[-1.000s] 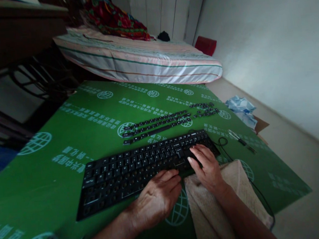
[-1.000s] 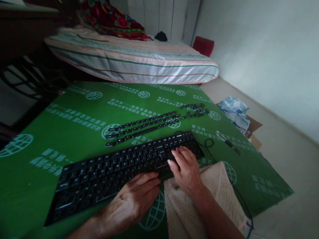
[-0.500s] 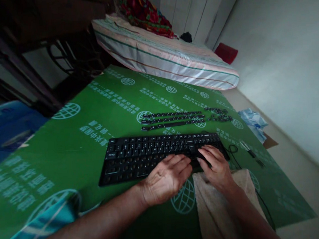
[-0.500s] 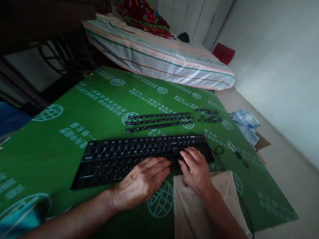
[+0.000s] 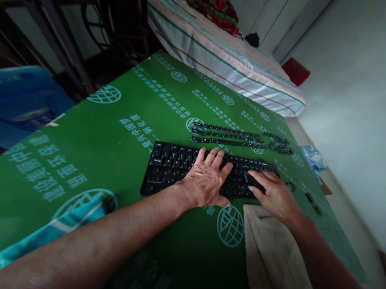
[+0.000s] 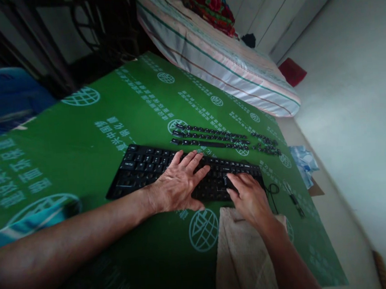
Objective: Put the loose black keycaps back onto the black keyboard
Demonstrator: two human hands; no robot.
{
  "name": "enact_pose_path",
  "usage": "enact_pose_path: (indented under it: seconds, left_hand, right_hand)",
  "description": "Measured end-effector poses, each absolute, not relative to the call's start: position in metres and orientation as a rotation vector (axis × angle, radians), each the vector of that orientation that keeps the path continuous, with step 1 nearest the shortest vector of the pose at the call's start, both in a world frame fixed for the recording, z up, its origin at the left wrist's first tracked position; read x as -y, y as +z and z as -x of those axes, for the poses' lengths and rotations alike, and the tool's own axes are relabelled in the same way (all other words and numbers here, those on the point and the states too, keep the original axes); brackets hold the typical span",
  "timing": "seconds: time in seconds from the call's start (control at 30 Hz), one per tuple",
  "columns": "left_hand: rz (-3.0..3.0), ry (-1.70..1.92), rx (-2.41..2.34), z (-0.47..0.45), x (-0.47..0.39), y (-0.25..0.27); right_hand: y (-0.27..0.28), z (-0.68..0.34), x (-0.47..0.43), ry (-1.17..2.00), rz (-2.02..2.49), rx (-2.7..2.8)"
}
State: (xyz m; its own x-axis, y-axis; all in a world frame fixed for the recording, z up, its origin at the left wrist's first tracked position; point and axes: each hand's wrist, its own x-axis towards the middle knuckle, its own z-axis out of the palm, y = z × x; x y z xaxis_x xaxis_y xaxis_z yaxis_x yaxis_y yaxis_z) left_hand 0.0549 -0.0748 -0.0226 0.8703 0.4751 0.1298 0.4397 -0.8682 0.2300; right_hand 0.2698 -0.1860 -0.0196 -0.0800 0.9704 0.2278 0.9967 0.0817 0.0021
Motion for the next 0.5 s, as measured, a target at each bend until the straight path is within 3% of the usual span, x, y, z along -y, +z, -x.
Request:
enact_pose_path:
  seconds: [0.5]
  left_hand:
    - [-2.932, 0.253, -0.664, -0.056, 0.073, -0.023]
  right_hand:
    - [-0.005, -0.274, 0.172, -0.411, 2.032, 2.639]
